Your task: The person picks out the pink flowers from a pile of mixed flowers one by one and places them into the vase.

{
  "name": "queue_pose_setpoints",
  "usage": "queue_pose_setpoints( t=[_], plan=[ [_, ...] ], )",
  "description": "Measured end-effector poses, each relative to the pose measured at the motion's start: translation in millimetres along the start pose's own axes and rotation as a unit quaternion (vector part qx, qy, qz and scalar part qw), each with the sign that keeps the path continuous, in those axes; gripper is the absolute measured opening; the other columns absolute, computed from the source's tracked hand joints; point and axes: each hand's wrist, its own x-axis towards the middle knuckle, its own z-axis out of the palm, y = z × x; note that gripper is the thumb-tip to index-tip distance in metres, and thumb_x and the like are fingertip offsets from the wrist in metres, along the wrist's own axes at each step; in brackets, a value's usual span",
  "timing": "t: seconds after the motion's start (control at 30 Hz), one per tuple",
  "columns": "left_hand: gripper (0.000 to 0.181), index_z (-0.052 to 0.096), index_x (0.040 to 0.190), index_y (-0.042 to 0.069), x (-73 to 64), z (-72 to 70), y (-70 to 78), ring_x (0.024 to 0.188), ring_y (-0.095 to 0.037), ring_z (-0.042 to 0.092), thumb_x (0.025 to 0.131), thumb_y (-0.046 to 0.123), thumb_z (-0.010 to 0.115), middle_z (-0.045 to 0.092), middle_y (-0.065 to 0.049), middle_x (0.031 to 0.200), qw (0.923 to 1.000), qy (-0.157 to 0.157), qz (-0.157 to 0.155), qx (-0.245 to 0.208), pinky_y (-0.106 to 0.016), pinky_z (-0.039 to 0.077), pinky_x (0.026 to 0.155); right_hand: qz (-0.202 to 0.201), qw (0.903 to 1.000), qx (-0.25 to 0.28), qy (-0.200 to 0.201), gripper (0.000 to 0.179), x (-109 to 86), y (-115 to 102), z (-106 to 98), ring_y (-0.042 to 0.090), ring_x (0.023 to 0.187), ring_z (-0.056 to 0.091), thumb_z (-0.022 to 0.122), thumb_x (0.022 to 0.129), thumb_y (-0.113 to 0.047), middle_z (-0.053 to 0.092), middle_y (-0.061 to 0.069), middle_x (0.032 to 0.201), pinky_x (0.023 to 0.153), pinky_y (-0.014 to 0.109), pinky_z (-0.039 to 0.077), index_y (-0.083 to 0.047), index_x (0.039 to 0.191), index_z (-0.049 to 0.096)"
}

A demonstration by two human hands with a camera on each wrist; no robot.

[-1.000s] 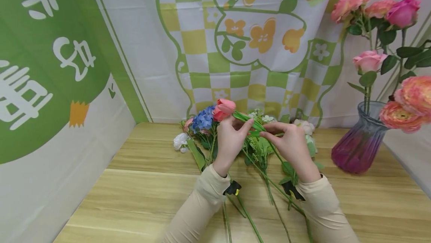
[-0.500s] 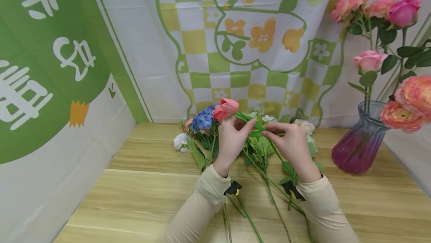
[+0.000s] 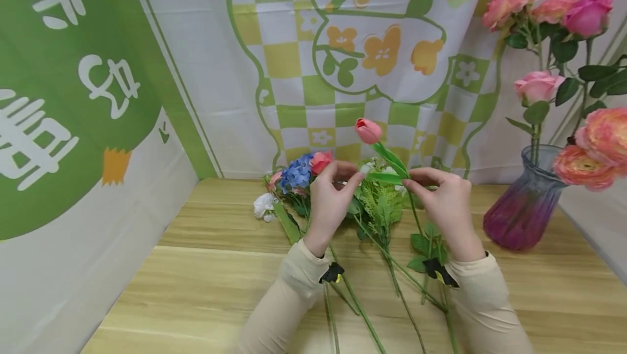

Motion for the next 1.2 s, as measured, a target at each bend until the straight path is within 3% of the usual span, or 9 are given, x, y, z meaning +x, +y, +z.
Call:
queue_pose_setpoints(
  t=[0.13,0.23,0.4,0.6,0.87,1.07,1.2],
  plan=[
    [0.015,0.067,0.101,0.012,-1.7,-9.0,-6.8,0.078,-0.012,0.062,0.088,0.021,0.068,0.068,-0.002,0.092,0.9994,0.013,0.013,0.029,-0.026,0.051,0.064,0.012,0.9999,0.001,0.010,0.016,3.3,4,-10,-0.018,0.071,0.055,0.076,0.080,-0.011,0.074,0.011,0.085,0.065,-0.002,0.042,-0.004,0.093,0.074],
    [0.015,0.066,0.101,0.010,-4.0,-16.0,-12.7,0.079,-0.014,0.061,0.089,0.019,0.067,0.065,-0.004,0.096,0.9982,0.020,0.023,0.052,-0.026,0.051,0.065,0.019,0.9997,-0.006,0.013,0.017,6.1,4,-19,-0.028,0.071,0.047,0.074,0.082,-0.014,0.074,0.012,0.086,0.065,-0.003,0.041,-0.004,0.096,0.073],
    [0.014,0.065,0.100,0.009,-7.4,-24.5,-23.0,0.083,-0.019,0.060,0.090,0.018,0.065,0.060,-0.007,0.099,0.9948,0.023,0.036,0.093,-0.030,0.052,0.068,0.034,0.9989,-0.025,0.022,0.020,13.4,4,-35,-0.026,0.070,0.046,0.071,0.085,-0.021,0.073,0.012,0.088,0.063,-0.004,0.038,-0.006,0.099,0.072],
    [0.012,0.065,0.098,0.007,-11.6,-35.1,-31.4,0.085,-0.024,0.058,0.090,0.016,0.064,0.060,-0.009,0.096,0.9911,0.024,0.039,0.125,-0.039,0.051,0.070,0.036,0.9970,-0.048,0.048,0.020,24.4,8,-50,-0.029,0.069,0.043,0.071,0.085,-0.019,0.073,0.014,0.090,0.063,0.000,0.035,-0.004,0.099,0.072],
    [0.006,0.066,0.093,0.008,-16.4,-48.5,-44.6,0.082,-0.025,0.055,0.089,0.011,0.065,0.060,-0.015,0.092,0.9857,0.031,0.047,0.159,-0.035,0.048,0.067,0.046,0.9944,-0.063,0.070,0.024,34.4,15,-69,-0.031,0.063,0.042,0.070,0.086,-0.021,0.072,0.017,0.091,0.067,0.000,0.034,-0.003,0.101,0.070],
    [0.008,0.066,0.095,0.007,-20.9,-57.8,-54.9,0.083,-0.023,0.054,0.089,0.012,0.065,0.059,-0.013,0.092,0.9813,0.024,0.049,0.185,-0.031,0.046,0.069,0.060,0.9912,-0.068,0.097,0.027,38.0,20,-81,-0.031,0.063,0.042,0.070,0.086,-0.023,0.071,0.019,0.096,0.062,0.003,0.033,-0.003,0.105,0.070],
    [0.010,0.066,0.095,0.004,-22.8,-64.4,-58.2,0.082,-0.021,0.054,0.088,0.011,0.065,0.059,-0.011,0.091,0.9789,0.025,0.051,0.196,-0.034,0.046,0.068,0.076,0.9861,-0.069,0.131,0.029,38.1,21,-89,-0.029,0.068,0.044,0.070,0.086,-0.024,0.072,0.017,0.099,0.067,0.005,0.035,-0.004,0.106,0.069]
  ],
)
